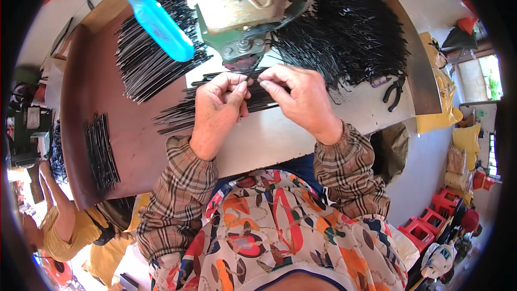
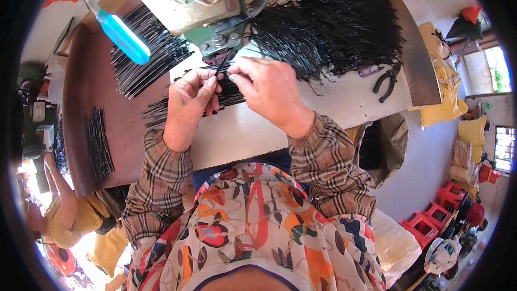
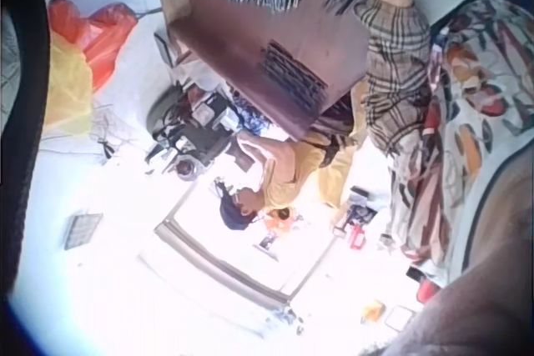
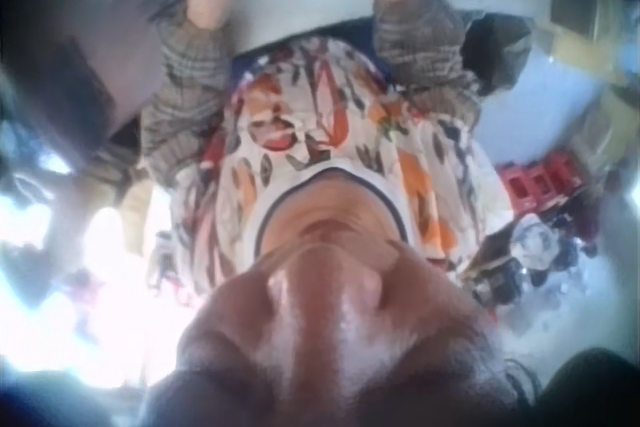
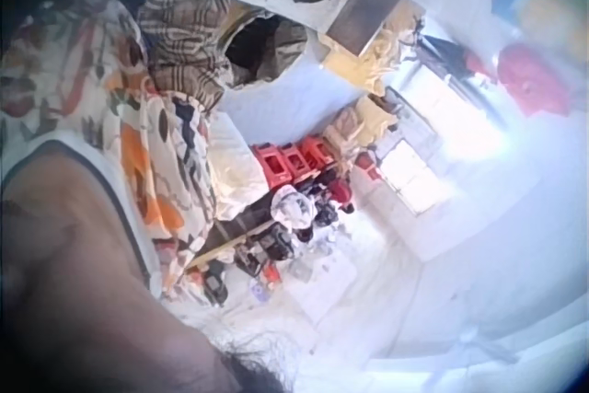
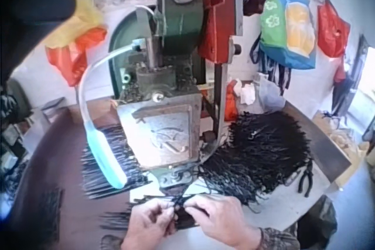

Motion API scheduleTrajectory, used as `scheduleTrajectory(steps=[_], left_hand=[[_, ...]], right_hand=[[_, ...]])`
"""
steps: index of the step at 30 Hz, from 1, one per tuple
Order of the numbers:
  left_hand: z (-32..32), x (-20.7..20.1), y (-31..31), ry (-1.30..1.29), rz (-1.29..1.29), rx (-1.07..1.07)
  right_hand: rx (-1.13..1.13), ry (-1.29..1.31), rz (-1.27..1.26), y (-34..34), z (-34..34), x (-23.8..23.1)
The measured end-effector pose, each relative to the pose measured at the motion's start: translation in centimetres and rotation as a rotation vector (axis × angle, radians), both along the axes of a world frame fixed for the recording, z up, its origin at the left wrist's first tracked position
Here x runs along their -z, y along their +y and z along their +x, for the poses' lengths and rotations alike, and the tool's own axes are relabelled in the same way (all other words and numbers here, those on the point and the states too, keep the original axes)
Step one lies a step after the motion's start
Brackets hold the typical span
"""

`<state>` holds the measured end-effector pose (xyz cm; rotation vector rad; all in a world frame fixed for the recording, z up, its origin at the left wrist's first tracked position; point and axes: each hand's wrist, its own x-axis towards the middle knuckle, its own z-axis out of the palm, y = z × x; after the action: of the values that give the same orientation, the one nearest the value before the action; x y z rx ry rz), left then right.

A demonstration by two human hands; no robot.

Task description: The person attaches metal components to black rods using a fabrication machine.

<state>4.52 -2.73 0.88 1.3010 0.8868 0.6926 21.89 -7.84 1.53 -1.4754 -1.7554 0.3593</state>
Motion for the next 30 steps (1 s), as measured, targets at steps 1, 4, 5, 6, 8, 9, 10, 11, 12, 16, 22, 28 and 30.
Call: scheduleTrajectory(steps=[1,4,5,6,8,9,10,11,12,16,22,28,30], left_hand=[[-0.4,0.0,0.0,0.005,0.001,-0.015],[-0.5,-0.3,0.1,-0.033,-0.007,-0.046],[-0.3,-0.7,0.1,-0.089,-0.036,-0.036],[-0.2,-0.9,0.2,-0.145,-0.065,-0.024],[-0.3,-0.6,0.4,-0.17,-0.081,-0.014],[-0.4,-0.4,0.6,-0.193,-0.098,-0.001],[-0.4,-0.3,0.8,-0.194,-0.101,-0.004],[-0.4,-0.2,1.0,-0.196,-0.088,-0.007],[-0.5,-0.3,1.2,-0.195,-0.074,-0.012],[-0.8,-0.5,2.1,-0.145,-0.018,0.002],[-0.8,0.2,2.7,0.027,0.134,-0.054],[-1.0,1.7,2.7,0.029,0.169,-0.139],[-1.2,1.6,2.8,0.001,0.134,-0.129]], right_hand=[[0.043,-0.038,0.019,0.1,-0.1,-0.3],[0.027,0.261,0.084,0.7,-1.4,-0.3],[0.028,0.59,0.004,0.8,-2.2,-0.3],[0.02,0.809,-0.098,0.8,-2.9,-0.6],[0.032,0.914,-0.09,1.0,-3.4,0.0],[0.047,1.021,-0.081,1.1,-3.6,0.4],[0.028,1.033,-0.081,1.2,-3.4,0.7],[0.028,1.031,-0.085,1.2,-3.3,0.9],[0.007,1.026,-0.089,1.2,-3.3,1.0],[0.002,0.902,-0.2,1.1,-2.6,0.6],[0.005,0.257,-0.18,2.1,-2.1,-0.5],[0.023,0.154,-0.232,2.1,-2.0,0.0],[0.1,0.176,-0.057,2.2,-2.1,0.4]])
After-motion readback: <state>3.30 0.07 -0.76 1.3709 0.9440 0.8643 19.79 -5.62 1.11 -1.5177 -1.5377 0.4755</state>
